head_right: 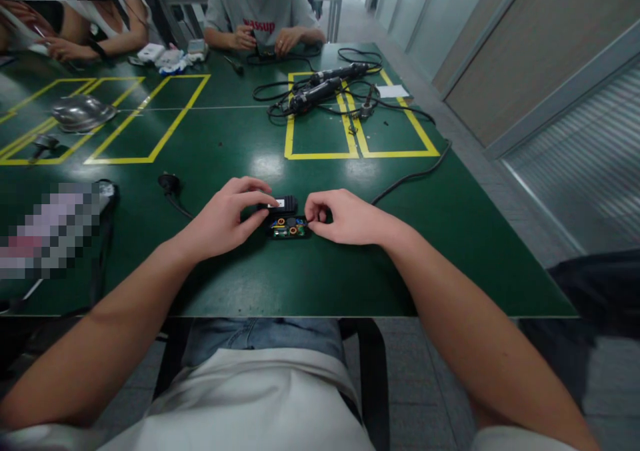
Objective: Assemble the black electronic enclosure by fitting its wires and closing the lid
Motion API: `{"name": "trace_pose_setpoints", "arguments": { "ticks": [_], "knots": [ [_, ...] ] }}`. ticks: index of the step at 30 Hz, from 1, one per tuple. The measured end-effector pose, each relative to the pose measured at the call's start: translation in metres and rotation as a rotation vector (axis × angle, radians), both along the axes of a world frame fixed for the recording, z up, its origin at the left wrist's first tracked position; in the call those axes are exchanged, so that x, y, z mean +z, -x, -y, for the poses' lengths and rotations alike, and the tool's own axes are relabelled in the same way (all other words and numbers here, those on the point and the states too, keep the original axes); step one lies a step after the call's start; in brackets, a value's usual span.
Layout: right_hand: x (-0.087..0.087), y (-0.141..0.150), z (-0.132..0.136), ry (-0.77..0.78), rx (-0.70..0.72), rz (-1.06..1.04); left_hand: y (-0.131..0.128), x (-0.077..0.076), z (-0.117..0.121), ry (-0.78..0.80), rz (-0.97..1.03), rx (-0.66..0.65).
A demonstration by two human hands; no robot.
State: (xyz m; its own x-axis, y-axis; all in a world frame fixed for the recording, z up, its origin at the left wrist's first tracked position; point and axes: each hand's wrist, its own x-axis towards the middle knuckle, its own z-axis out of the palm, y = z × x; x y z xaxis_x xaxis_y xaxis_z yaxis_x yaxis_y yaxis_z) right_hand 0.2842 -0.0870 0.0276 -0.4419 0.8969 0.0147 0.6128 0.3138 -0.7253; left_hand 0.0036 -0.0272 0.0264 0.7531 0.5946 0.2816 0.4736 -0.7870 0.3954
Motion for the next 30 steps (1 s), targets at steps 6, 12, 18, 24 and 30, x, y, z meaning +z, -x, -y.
{"name": "trace_pose_setpoints", "arguments": {
  "ticks": [6,12,18,24,30],
  "knots": [
    [-0.001,-0.002,-0.002,0.002,0.0,-0.02,-0.004,-0.01,-0.01,0.06,-0.102,0.075],
    [-0.004,-0.004,-0.003,0.052,0.004,-0.113,-0.002,-0.001,-0.004,0.033,-0.001,0.06],
    [-0.004,-0.003,-0.001,0.09,-0.007,-0.146,-0.001,0.007,0.009,0.052,0.178,-0.079],
    [-0.005,-0.003,-0.002,0.073,0.015,-0.131,-0.001,0.004,0.007,0.152,0.02,-0.238],
    [-0.005,-0.003,-0.003,0.056,0.028,-0.118,-0.001,0.005,0.008,0.136,0.008,-0.228]
  ]
}}
